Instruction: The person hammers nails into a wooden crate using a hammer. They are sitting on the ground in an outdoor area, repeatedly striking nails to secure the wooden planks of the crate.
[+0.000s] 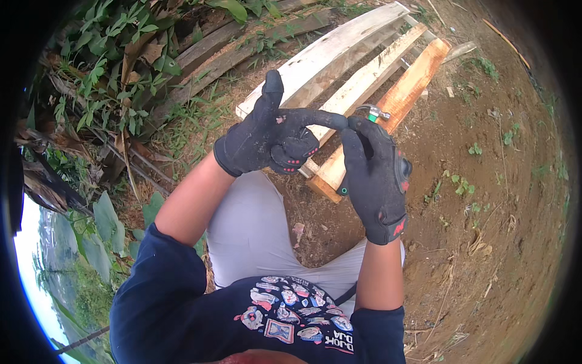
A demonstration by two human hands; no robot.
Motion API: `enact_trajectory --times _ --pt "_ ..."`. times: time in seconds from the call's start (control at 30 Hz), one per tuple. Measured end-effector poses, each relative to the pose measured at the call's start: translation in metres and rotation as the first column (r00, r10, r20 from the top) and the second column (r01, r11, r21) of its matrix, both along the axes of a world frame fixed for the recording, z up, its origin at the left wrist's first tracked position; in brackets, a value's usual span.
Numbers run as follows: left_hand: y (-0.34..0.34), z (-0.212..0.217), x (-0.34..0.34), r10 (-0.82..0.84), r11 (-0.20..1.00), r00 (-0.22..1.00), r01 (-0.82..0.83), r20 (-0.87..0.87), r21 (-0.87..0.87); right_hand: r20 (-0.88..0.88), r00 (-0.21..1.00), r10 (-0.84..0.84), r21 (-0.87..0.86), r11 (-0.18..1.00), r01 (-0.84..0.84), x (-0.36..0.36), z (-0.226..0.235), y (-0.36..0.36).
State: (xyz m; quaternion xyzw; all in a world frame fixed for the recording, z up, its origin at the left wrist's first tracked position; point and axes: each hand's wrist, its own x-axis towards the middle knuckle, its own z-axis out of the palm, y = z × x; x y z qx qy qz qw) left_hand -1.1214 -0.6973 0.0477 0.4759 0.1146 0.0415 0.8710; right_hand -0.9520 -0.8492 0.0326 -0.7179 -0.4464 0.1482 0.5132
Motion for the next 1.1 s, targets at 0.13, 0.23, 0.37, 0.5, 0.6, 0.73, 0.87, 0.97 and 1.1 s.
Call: enact_trajectory --times 0.13,0.23,0.37,0.5,0.6,0.73,0.87,0.97,1.1 --pt "-0.025 -0.008 0.038 0.045 0.998 0.999 -0.046 0.01 0.046 0.083 0.99 -0.117 0.158 0.982 0.103 0.005 0.01 -0.032" --pt "-0.028 -0.016 0.041 0.088 0.996 0.996 -0.088 -0.021 0.023 0.071 0.984 -0.165 0.129 0.979 0.155 -0.001 0.007 -0.04" --pt "-0.03 -0.028 0.055 0.092 0.983 0.987 -0.069 -0.128 0.173 0.011 1.0 -0.023 -0.041 0.999 0.024 -0.001 0.005 -0.033" --pt "-0.024 -0.065 0.062 0.01 0.993 1.0 -0.009 -0.009 0.121 -0.014 0.992 0.127 0.055 0.99 -0.127 0.002 -0.007 -0.02" --pt "-0.026 -0.067 0.064 -0.034 0.991 0.998 0.04 -0.049 0.128 -0.047 0.994 0.099 0.017 0.995 -0.099 0.016 -0.022 -0.022" --pt "-0.03 -0.042 0.059 0.045 0.953 0.991 -0.005 -0.124 0.304 -0.442 0.895 0.056 0.079 0.997 -0.023 0.03 -0.044 -0.018" --pt "-0.037 -0.037 0.063 0.313 0.798 0.949 -0.288 0.044 0.529 -0.794 0.551 0.256 0.375 0.92 0.114 0.036 -0.058 -0.021" --pt "-0.04 -0.037 0.065 0.418 0.498 0.903 -0.317 0.096 0.807 -0.907 0.112 0.405 0.42 0.884 0.204 0.031 -0.055 -0.014" --pt "-0.054 -0.023 0.086 0.404 0.312 0.901 -0.301 0.161 0.901 -0.875 -0.013 0.483 0.468 0.854 0.225 0.028 -0.059 -0.01"
